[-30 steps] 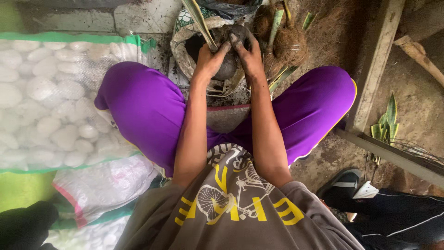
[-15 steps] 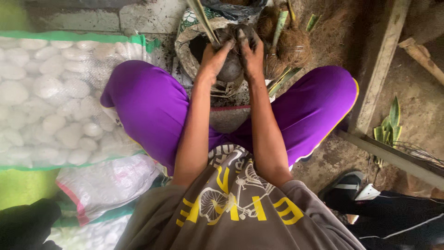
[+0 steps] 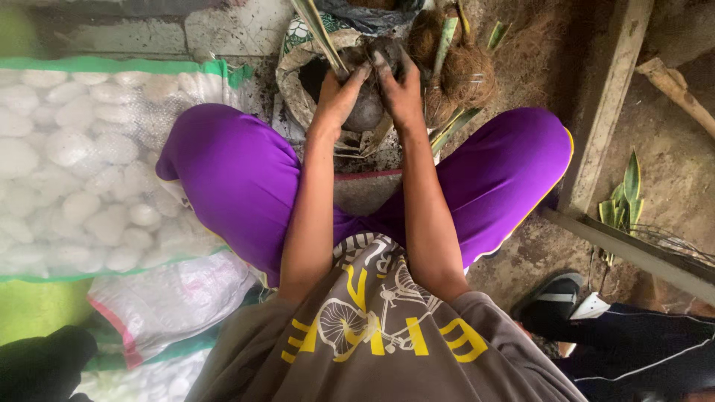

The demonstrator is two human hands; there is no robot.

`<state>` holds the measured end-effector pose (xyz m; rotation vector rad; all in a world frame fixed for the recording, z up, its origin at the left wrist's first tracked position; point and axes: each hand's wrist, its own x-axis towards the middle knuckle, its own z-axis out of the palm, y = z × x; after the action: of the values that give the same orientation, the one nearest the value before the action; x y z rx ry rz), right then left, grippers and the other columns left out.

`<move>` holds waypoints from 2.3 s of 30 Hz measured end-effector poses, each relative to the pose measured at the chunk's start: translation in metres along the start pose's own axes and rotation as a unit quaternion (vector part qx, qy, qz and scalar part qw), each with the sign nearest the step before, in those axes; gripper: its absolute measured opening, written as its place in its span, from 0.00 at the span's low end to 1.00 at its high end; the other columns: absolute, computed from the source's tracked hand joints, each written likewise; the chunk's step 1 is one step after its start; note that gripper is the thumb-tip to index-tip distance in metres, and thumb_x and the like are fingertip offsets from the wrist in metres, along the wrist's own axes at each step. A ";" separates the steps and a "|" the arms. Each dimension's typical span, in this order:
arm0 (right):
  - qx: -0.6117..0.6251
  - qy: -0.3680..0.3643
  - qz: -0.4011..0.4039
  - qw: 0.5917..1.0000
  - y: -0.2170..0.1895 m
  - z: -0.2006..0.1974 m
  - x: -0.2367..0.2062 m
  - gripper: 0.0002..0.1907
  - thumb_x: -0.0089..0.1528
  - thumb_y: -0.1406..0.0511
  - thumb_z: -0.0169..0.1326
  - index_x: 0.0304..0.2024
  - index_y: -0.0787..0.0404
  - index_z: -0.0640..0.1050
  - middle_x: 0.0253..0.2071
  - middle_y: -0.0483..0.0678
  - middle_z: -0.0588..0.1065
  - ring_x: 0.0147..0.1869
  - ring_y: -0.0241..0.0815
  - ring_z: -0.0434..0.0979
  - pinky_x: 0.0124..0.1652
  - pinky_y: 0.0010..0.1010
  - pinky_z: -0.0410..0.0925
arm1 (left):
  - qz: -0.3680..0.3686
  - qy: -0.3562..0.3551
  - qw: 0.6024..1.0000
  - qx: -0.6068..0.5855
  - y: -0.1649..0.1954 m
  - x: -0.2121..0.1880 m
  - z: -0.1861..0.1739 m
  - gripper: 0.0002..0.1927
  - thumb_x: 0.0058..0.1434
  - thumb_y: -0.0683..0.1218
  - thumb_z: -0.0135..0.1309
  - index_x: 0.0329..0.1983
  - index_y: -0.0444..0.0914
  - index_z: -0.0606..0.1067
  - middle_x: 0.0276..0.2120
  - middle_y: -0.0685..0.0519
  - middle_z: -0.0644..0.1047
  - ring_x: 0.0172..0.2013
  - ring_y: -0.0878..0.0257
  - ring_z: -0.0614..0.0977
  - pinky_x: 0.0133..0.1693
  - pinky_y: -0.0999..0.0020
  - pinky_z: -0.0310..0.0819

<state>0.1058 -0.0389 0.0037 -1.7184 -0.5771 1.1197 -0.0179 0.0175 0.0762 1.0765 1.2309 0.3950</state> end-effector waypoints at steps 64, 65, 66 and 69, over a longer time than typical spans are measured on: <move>0.021 0.063 -0.148 0.987 -0.004 0.012 0.003 0.35 0.60 0.60 0.66 0.65 0.64 0.68 0.54 0.58 0.80 0.56 0.50 0.84 0.60 0.41 0.78 | 0.177 0.128 0.975 0.042 -0.019 0.004 0.003 0.19 0.58 0.47 0.65 0.52 0.35 0.81 0.37 0.47 0.87 0.38 0.59 0.88 0.43 0.65 0.80; -0.115 0.090 -0.203 0.968 -0.005 0.012 0.002 0.31 0.61 0.59 0.66 0.63 0.64 0.73 0.54 0.55 0.81 0.54 0.48 0.86 0.60 0.39 0.79 | 0.167 0.130 0.976 0.051 -0.019 0.005 0.001 0.19 0.58 0.47 0.64 0.52 0.36 0.82 0.36 0.47 0.87 0.37 0.59 0.88 0.42 0.65 0.80; -0.129 0.088 -0.202 0.967 -0.005 0.012 0.001 0.28 0.62 0.59 0.66 0.60 0.64 0.74 0.52 0.55 0.81 0.53 0.48 0.85 0.57 0.39 0.79 | 0.171 0.134 0.975 0.050 -0.019 0.005 0.000 0.19 0.58 0.47 0.64 0.51 0.36 0.82 0.36 0.47 0.87 0.37 0.59 0.88 0.42 0.65 0.80; -0.074 0.090 -0.144 0.983 -0.006 0.013 0.000 0.27 0.64 0.58 0.65 0.60 0.65 0.74 0.50 0.58 0.80 0.49 0.52 0.82 0.51 0.43 0.79 | 0.175 0.139 0.973 0.058 -0.018 0.004 -0.001 0.18 0.58 0.49 0.65 0.49 0.36 0.82 0.35 0.48 0.86 0.36 0.59 0.89 0.41 0.64 0.80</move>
<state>0.0949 -0.0303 0.0082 -1.7722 -0.7834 0.7244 -0.0228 0.0126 0.0590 1.3794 1.3227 0.7728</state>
